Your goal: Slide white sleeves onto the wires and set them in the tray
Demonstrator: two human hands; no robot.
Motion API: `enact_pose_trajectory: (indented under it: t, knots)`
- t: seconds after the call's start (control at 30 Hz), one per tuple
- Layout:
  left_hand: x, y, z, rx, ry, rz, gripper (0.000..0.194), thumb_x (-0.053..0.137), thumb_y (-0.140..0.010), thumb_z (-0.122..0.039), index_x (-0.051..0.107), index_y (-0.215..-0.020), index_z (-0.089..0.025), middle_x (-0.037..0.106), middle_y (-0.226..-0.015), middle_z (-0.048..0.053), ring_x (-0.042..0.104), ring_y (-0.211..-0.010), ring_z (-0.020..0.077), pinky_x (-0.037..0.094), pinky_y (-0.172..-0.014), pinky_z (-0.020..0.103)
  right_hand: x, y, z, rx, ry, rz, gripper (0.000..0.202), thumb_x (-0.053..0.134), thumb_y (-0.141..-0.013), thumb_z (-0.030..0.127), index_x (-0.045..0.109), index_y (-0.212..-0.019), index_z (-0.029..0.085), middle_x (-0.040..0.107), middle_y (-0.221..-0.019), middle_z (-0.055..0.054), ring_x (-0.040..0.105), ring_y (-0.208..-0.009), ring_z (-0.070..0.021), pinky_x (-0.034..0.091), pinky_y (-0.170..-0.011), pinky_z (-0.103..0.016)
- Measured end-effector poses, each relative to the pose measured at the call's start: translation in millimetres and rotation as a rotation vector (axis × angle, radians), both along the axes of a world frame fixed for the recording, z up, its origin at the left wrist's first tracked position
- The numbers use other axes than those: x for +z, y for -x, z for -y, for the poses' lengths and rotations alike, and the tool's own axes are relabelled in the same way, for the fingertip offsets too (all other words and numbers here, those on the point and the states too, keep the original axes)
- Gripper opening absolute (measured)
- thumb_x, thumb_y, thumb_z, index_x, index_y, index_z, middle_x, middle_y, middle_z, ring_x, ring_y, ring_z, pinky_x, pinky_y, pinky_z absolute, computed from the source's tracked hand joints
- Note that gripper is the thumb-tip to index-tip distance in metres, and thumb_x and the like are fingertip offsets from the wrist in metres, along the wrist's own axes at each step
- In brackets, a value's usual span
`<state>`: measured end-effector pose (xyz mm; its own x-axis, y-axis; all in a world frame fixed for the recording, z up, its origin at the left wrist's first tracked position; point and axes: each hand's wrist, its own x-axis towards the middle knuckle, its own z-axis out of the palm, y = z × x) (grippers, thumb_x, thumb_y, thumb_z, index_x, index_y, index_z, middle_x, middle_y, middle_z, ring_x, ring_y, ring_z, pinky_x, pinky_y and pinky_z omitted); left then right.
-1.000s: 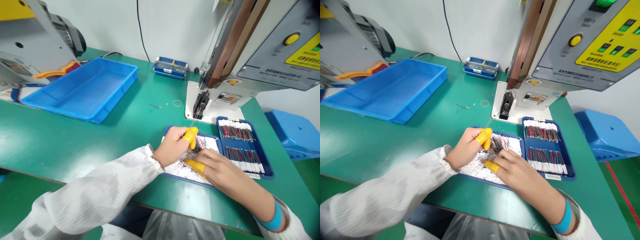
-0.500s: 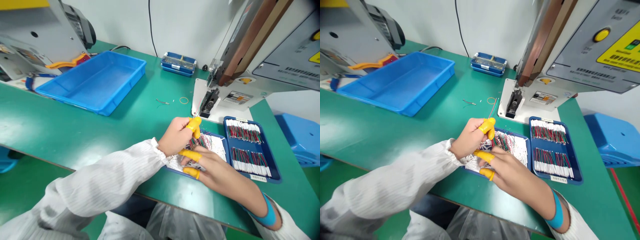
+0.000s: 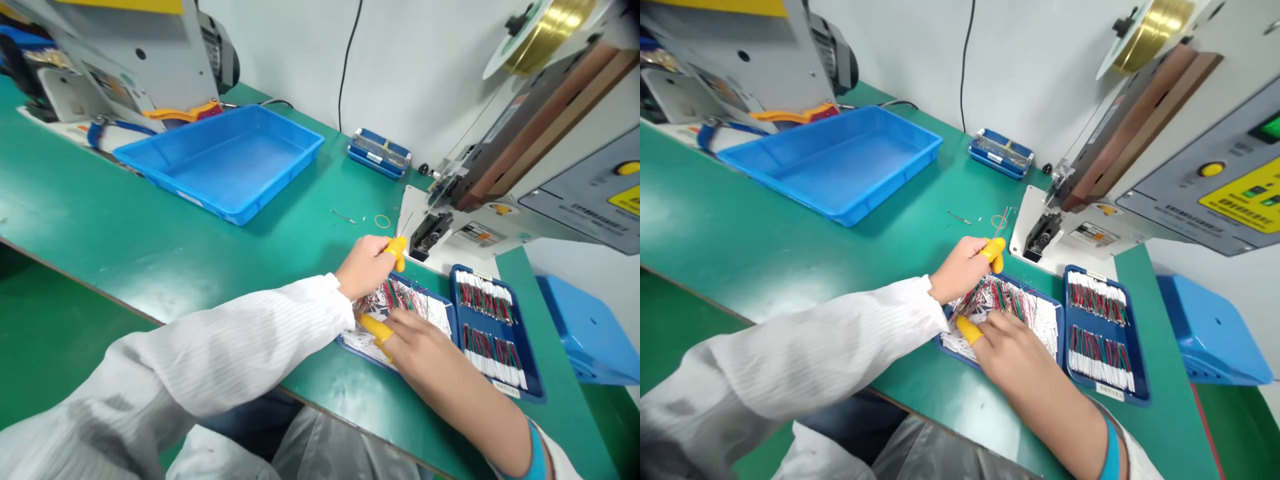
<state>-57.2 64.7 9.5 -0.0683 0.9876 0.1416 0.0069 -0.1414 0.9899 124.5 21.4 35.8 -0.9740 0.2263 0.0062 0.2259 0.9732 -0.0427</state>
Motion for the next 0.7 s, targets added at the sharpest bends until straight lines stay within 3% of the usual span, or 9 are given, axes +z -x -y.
enact_pose_trajectory:
  t: [0.1,0.23,0.37,0.53,0.7]
  knots:
    - [0.8,-2,4,-0.026,0.001,0.008,0.023,0.046,-0.081,-0.015,0.062,-0.065,-0.014,0.048,-0.053,-0.004,0.041,-0.053,0.0089,0.028,-0.055,0.024,-2.5,-20,-12,-0.08,0.271,-0.12,0.025,0.057,-0.1,0.009,0.065,-0.122,0.015,0.072,-0.098,-0.011,0.064,-0.089,-0.0243,0.056,-0.077,-0.038]
    - [4.6,-6,13,-0.097,-0.005,0.008,0.026,0.047,-0.086,-0.02,0.064,-0.066,-0.013,0.049,-0.055,-0.004,0.041,-0.054,0.0085,0.031,-0.057,0.023,-6.0,-47,-30,-0.193,0.635,-0.265,0.029,0.066,-0.099,0.019,0.067,-0.126,0.026,0.074,-0.106,-0.005,0.067,-0.094,-0.0182,0.055,-0.081,-0.031]
    - [9.0,-13,20,-0.176,-0.023,0.024,0.03,0.049,-0.091,-0.025,0.066,-0.069,-0.014,0.046,-0.054,-0.005,0.039,-0.053,0.0079,0.032,-0.058,0.023,-6.4,-62,-38,-0.226,0.767,-0.315,0.035,0.068,-0.098,0.019,0.07,-0.13,0.031,0.074,-0.107,-0.004,0.068,-0.093,-0.017,0.054,-0.079,-0.03]
    - [11.1,-22,26,-0.176,0.062,0.062,0.029,0.054,-0.093,-0.03,0.065,-0.07,-0.015,0.043,-0.051,-0.006,0.035,-0.05,0.0074,0.028,-0.053,0.023,1.1,-66,-33,-0.313,0.891,-0.527,0.039,0.072,-0.094,0.015,0.072,-0.129,0.032,0.074,-0.101,-0.002,0.068,-0.084,-0.0136,0.054,-0.072,-0.026]
    - [13.7,-24,31,-0.158,0.081,-0.032,0.048,0.049,-0.099,-0.037,0.047,-0.056,-0.016,0.04,-0.052,-0.004,0.031,-0.051,0.007,0.025,-0.053,0.025,-0.6,-57,-26,-0.462,1.182,-0.958,0.023,0.078,-0.088,0.016,0.08,-0.106,0.03,0.076,-0.102,-0.001,0.072,-0.097,-0.0149,0.058,-0.091,-0.029]
